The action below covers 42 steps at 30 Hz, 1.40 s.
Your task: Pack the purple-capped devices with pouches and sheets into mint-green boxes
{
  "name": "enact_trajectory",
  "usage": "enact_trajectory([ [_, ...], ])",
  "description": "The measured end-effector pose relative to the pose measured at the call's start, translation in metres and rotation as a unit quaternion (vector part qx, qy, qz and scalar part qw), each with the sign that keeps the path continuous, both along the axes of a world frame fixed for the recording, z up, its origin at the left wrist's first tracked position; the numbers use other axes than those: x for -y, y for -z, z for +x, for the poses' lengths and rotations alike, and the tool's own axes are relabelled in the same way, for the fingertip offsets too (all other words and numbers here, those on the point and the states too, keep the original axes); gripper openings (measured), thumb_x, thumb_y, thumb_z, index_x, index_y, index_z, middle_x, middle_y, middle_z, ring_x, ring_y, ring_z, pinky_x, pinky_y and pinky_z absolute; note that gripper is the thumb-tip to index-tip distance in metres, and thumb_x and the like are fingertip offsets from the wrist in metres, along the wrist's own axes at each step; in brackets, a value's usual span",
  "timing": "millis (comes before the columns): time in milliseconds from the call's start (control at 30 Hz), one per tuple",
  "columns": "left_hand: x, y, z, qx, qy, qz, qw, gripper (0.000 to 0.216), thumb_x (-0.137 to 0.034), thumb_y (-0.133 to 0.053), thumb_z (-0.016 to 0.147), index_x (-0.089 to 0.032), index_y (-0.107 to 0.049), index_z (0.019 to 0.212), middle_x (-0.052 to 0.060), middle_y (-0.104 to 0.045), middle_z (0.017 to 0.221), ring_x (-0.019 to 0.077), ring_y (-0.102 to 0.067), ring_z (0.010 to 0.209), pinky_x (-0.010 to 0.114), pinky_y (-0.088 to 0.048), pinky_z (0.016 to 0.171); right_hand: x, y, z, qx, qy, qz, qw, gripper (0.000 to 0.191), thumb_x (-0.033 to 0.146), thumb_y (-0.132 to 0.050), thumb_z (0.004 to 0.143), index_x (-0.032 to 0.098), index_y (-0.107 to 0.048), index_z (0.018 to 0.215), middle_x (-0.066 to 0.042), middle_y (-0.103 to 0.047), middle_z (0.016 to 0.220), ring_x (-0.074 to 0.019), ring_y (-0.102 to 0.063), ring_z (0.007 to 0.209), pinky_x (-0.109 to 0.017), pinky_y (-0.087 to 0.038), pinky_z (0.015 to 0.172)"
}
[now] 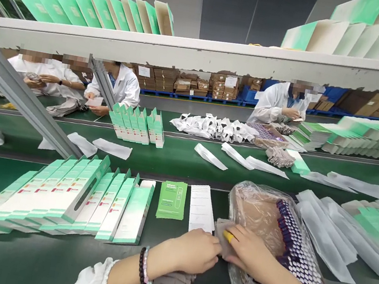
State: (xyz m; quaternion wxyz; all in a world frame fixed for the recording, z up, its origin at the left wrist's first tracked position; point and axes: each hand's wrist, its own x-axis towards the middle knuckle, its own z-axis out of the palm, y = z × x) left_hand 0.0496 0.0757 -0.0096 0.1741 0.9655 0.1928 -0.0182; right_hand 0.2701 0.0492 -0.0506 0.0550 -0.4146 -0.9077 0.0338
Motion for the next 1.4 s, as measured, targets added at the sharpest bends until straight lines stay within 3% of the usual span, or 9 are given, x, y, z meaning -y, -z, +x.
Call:
enact_trajectory([
  [100,-0.007,0.003,-0.005,0.000,-0.008,-0.009,1.000,0.023,-0.022,-0.046,0.094,-0.017,-0.063,0.108,0.009,-0.072,0.102,0.0270,-0.070,0.094,0.037,-0.054,0.081,0.007,0.001,0.002,0.022,0.012,0.029,0.999,0.053,0.015,-0.084,0.064,0.009,-0.064,0.112,-0.016,-0.069,0.110,-0.0315,-0.066,0.096,-0.043,-0.056,0.081],
  [333,-0.012,0.010,-0.009,0.005,-0.011,-0.027,1.000,0.038,-0.026,-0.045,0.094,-0.022,-0.052,0.131,0.010,-0.067,0.118,0.0273,-0.070,0.094,0.036,-0.055,0.079,0.005,0.009,0.008,0.015,0.086,0.079,0.993,0.029,0.008,-0.055,0.087,0.010,-0.066,0.113,-0.010,-0.076,0.090,-0.0222,-0.073,0.075,-0.032,-0.059,0.067],
  [467,-0.009,0.010,-0.010,-0.001,-0.016,-0.033,0.999,0.040,-0.026,-0.047,0.093,-0.022,-0.052,0.132,0.011,-0.067,0.114,0.0283,-0.071,0.090,0.036,-0.055,0.075,0.009,0.023,0.001,0.038,0.111,0.173,0.978,0.040,0.001,-0.048,0.083,0.008,-0.064,0.119,-0.017,-0.073,0.110,-0.0244,-0.072,0.096,-0.033,-0.058,0.082],
  [733,-0.011,0.000,-0.022,0.012,-0.025,-0.062,0.998,0.030,-0.026,-0.049,0.094,-0.020,-0.060,0.122,0.010,-0.071,0.107,0.0275,-0.069,0.097,0.036,-0.054,0.085,0.020,0.054,-0.027,0.107,0.102,0.241,0.959,0.040,0.008,-0.058,0.073,-0.002,-0.067,0.111,-0.024,-0.074,0.103,-0.0296,-0.071,0.096,-0.043,-0.051,0.098],
  [1000,0.008,-0.024,-0.051,0.136,-0.090,-0.179,0.970,0.030,-0.022,-0.047,0.098,-0.023,-0.059,0.125,0.005,-0.068,0.121,0.0190,-0.062,0.113,0.030,-0.046,0.101,-0.039,0.054,-0.026,0.147,0.138,0.240,0.950,0.039,-0.002,-0.050,0.078,-0.006,-0.065,0.114,-0.029,-0.070,0.109,-0.0316,-0.070,0.101,-0.043,-0.049,0.100],
  [1067,0.011,-0.021,-0.060,0.148,-0.135,-0.172,0.964,0.028,-0.023,-0.047,0.098,-0.026,-0.061,0.122,0.001,-0.068,0.122,0.0164,-0.061,0.115,0.027,-0.044,0.102,-0.060,0.050,-0.023,0.146,0.143,0.229,0.952,0.039,-0.002,-0.051,0.079,-0.004,-0.065,0.116,-0.028,-0.070,0.110,-0.0309,-0.069,0.102,-0.043,-0.046,0.103],
  [1167,-0.001,-0.005,-0.072,0.122,-0.300,-0.089,0.942,0.031,-0.027,-0.048,0.097,-0.028,-0.059,0.126,0.002,-0.065,0.129,0.0193,-0.056,0.122,0.030,-0.043,0.106,-0.083,0.042,-0.020,0.137,0.146,0.210,0.957,0.040,-0.001,-0.051,0.081,-0.002,-0.064,0.119,-0.026,-0.071,0.110,-0.0302,-0.068,0.104,-0.045,-0.042,0.106],
  [1300,-0.036,0.029,-0.083,0.080,-0.500,0.003,0.862,0.055,-0.026,-0.048,0.095,-0.007,-0.038,0.145,0.027,-0.046,0.143,0.0434,-0.041,0.133,0.057,-0.039,0.103,-0.095,0.036,-0.016,0.116,0.146,0.185,0.965,0.040,0.006,-0.052,0.085,0.003,-0.063,0.123,-0.022,-0.070,0.115,-0.0301,-0.064,0.112,-0.050,-0.035,0.110],
  [1400,-0.058,0.050,-0.084,0.070,-0.575,0.031,0.815,0.067,-0.032,-0.055,0.092,-0.001,-0.032,0.147,0.035,-0.046,0.138,0.0504,-0.043,0.127,0.061,-0.041,0.096,-0.093,0.034,-0.014,0.101,0.150,0.174,0.968,0.043,0.011,-0.055,0.084,0.005,-0.060,0.127,-0.020,-0.068,0.122,-0.0312,-0.058,0.121,-0.052,-0.032,0.111],
])
